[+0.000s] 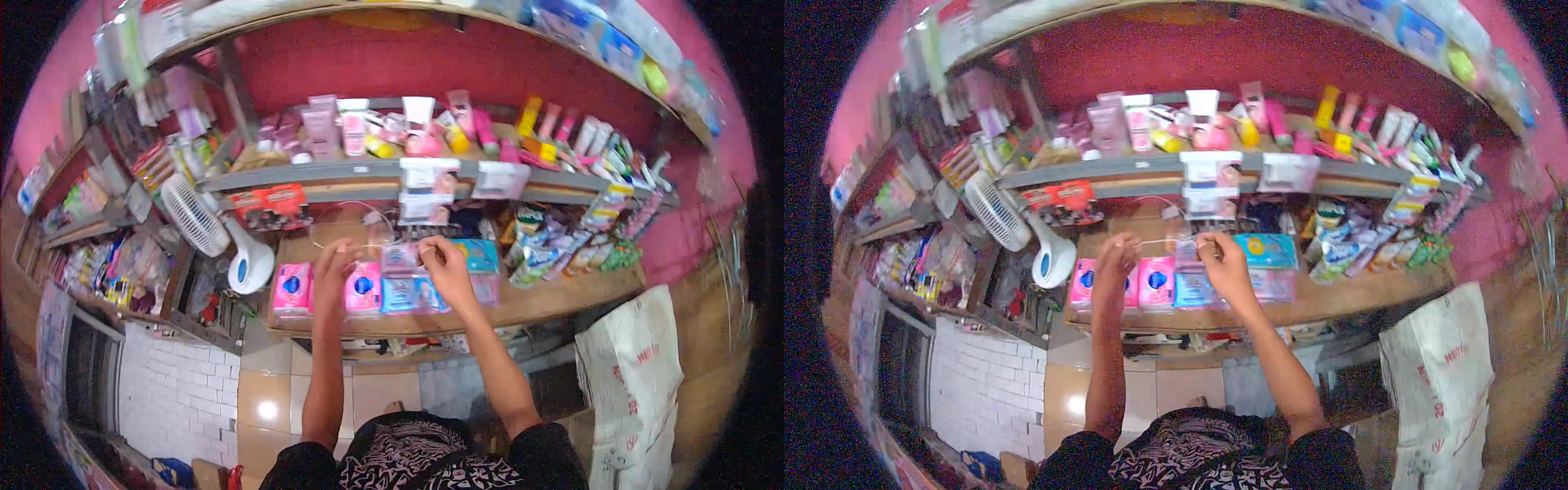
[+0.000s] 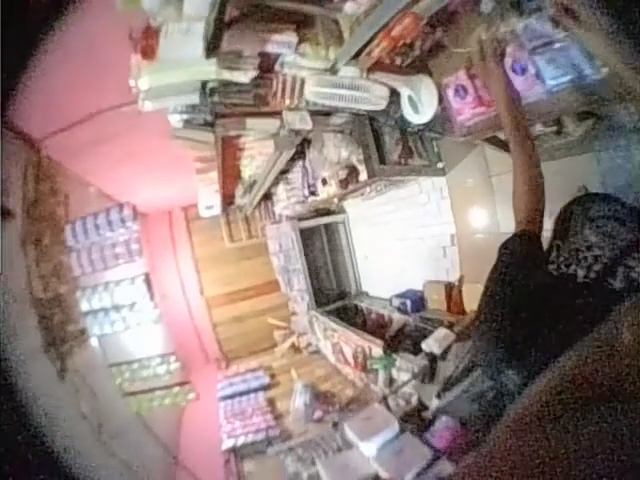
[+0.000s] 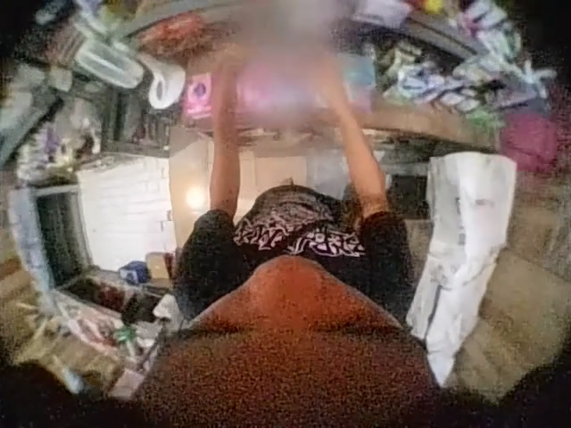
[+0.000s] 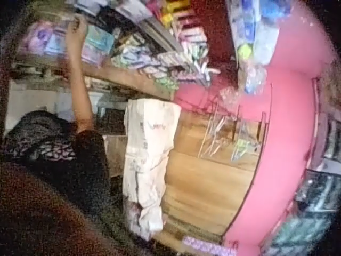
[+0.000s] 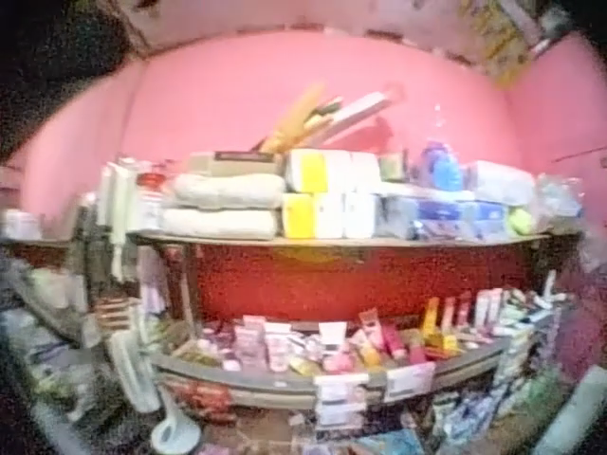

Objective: Organizing and stocking various personal care products from a box onto display shelves.

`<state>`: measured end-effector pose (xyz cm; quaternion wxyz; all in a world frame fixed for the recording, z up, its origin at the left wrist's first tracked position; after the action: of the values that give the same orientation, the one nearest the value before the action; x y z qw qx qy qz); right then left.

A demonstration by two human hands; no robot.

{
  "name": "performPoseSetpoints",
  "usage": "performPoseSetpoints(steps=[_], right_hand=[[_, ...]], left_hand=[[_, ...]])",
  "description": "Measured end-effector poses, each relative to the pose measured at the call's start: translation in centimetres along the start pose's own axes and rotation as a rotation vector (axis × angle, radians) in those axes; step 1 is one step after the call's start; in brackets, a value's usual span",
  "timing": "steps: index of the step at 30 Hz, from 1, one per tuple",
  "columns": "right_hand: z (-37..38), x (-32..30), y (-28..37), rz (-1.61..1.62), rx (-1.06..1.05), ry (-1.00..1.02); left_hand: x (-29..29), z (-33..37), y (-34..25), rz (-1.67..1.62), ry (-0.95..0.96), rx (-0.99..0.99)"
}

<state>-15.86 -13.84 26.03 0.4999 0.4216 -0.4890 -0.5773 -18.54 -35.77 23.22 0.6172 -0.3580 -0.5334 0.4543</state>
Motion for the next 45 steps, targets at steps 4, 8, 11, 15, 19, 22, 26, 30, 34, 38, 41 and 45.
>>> performPoseSetpoints(steps=[4, 8, 11, 15, 19, 22, 26, 30, 34, 38, 41, 45], right_hand=[[1.9, 6.0, 3.8, -0.075, -0.11, 0.151], [4.1, 9.7, 6.9, -0.13, -0.126, 0.246], [6.2, 11.6, 9.4, -0.184, -0.176, 0.25], [8.8, 14.3, 12.2, -0.124, -0.243, 0.361], [12.6, 18.1, 12.9, -0.127, -0.257, 0.368], [15.4, 19.9, 14.6, -0.145, -0.389, 0.328], [19.3, 22.0, 17.1, -0.172, -0.503, 0.323], [23.1, 26.1, 16.9, -0.295, -0.515, 0.341], [25.4, 30.9, 14.0, -0.778, -0.549, 0.26], [26.9, 32.2, 9.9, -1.095, -0.38, 0.209], [28.2, 31.1, 7.4, -1.074, -0.1, 0.097], [29.2, 31.5, 5.9, -1.147, -0.049, 0.028]], left_hand=[[-4.1, 2.2, -6.7, 0.068, -0.025, 0.246], [-6.5, 4.4, -11.9, 0.077, -0.092, 0.307], [-7.0, 6.3, -14.7, 0.11, -0.088, 0.322], [-7.9, 9.5, -17.1, 0.26, -0.137, 0.441], [-8.9, 14.6, -17.0, 0.332, -0.116, 0.533], [-9.2, 19.1, -16.5, 0.401, -0.119, 0.581], [-8.7, 24.6, -16.8, 0.777, -0.163, 0.64], [-11.0, 30.0, -15.0, 0.951, -0.203, 0.449], [-14.0, 34.1, -14.2, 1.083, -0.108, 0.413], [-15.6, 37.5, -13.6, 1.195, -0.021, 0.295], [-16.0, 39.0, -13.1, 1.221, 0.031, 0.202], [-15.1, 39.9, -14.7, 1.255, 0.039, 0.518]])
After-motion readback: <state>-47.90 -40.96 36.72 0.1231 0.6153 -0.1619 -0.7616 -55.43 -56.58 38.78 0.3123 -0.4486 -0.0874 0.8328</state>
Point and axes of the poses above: each hand's wrist, its own z-axis towards the middle knuckle, its own x-axis out of the palm, y = z × x, the point moved 9 cm from there along z, towards the middle knuckle, and after that the axes turned 10 degrees about x, right-handed, at the moved point
